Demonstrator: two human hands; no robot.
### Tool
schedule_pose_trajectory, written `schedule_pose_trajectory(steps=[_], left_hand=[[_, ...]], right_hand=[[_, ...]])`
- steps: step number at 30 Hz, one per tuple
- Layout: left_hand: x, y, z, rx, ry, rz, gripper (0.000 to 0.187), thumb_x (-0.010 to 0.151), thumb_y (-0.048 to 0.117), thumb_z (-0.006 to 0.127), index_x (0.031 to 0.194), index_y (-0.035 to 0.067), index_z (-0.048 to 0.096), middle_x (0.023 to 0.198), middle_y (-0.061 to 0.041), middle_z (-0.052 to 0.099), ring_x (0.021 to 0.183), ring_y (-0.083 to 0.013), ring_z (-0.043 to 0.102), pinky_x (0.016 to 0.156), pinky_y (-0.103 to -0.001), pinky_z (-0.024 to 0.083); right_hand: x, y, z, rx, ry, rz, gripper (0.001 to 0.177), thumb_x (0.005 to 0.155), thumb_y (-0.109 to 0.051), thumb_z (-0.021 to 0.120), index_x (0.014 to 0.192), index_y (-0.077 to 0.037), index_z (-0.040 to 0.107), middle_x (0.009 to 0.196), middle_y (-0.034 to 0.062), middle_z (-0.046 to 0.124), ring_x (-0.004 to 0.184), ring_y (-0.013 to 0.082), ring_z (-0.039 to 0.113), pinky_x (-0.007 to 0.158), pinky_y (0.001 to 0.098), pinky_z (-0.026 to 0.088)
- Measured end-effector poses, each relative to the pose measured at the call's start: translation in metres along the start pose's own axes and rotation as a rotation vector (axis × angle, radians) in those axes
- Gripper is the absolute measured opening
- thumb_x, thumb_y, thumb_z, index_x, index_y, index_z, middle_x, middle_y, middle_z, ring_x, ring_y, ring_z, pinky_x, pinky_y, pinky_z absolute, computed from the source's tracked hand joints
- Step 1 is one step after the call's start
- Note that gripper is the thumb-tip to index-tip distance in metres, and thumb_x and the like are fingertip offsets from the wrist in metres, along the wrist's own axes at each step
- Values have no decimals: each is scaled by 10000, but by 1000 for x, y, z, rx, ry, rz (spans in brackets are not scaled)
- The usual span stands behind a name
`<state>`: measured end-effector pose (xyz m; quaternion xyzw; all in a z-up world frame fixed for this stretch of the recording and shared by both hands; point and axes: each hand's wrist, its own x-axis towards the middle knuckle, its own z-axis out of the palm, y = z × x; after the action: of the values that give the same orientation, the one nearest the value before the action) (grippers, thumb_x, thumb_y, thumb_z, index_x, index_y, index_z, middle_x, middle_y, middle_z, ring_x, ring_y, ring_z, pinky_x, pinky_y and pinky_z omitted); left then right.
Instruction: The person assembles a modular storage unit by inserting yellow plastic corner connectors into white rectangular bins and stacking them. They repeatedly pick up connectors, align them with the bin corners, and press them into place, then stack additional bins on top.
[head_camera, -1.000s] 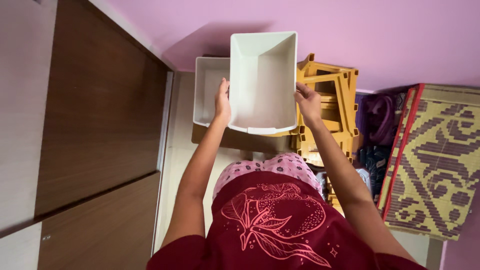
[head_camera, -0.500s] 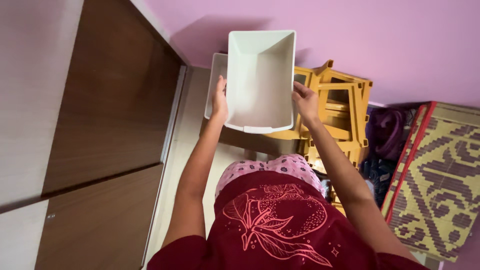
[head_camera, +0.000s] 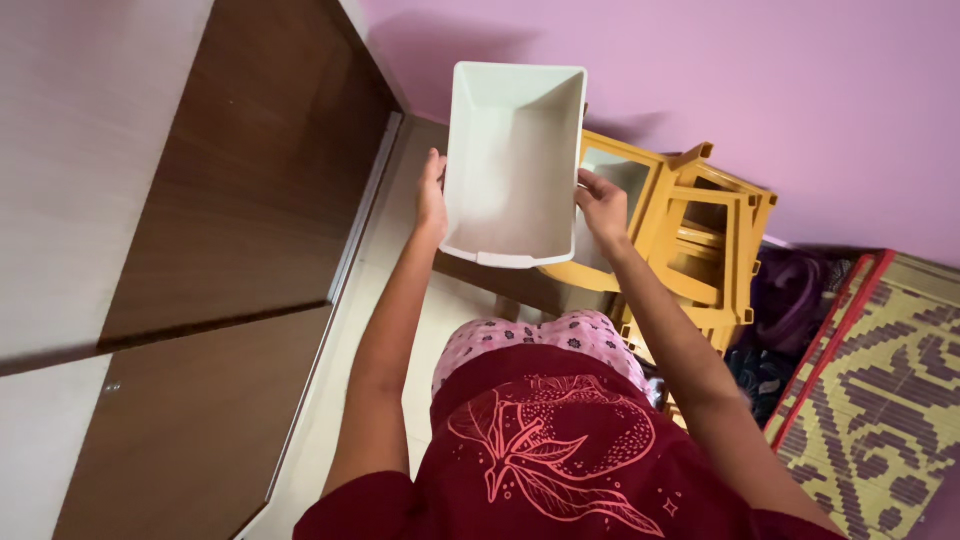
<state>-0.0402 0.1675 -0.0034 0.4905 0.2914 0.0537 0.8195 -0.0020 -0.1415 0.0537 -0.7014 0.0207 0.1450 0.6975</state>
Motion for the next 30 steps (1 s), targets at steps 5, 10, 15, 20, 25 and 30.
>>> schedule_pose_trajectory(steps=[5,10,15,20,25,30], left_hand=[[10,11,-17,30,44,1,918,948,641,518,1472,-109,438,1524,-228,491,1406,-295,470,1182,-397,336],[20,19,-35,73,66,-32,919,935,649,506,1479,-90,453,1534,-205,497,1406,-285,462,1177,-387,314],[38,15,-46,50,42,-67,877,952,637,486,1475,-67,476,1495,-205,539,1380,-283,491,1166,-387,342],[65,-3,-50,67,-17,-55,841,984,631,450,1456,-61,526,1456,-207,584,1338,-280,530,1153,-380,358],[91,-28,-53,87,-16,-123,826,977,626,454,1451,-46,529,1453,-158,581,1320,-245,536,1135,-359,366],[118,-60,-61,58,-13,-142,809,982,611,481,1424,-63,551,1429,-161,614,1294,-237,569,1122,-349,395]], right_hand=[[12,-2,27,-31,18,57,404,919,20,621,1316,90,652,1162,124,748,956,157,689,851,286,567],[26,7,48,-64,-19,63,405,925,0,610,1326,37,654,1164,82,751,968,122,686,861,264,550],[40,34,60,-235,32,106,431,906,-20,613,1334,-23,667,1147,63,765,950,112,692,833,268,541],[52,67,56,-255,61,111,453,874,-27,620,1324,-33,671,1138,84,766,973,127,715,816,274,552],[61,96,52,-265,107,137,455,870,-32,635,1324,-19,671,1145,92,769,1003,142,724,835,270,558],[68,113,53,-302,151,161,463,876,-47,635,1338,-19,646,1171,86,758,1014,155,732,845,268,562]])
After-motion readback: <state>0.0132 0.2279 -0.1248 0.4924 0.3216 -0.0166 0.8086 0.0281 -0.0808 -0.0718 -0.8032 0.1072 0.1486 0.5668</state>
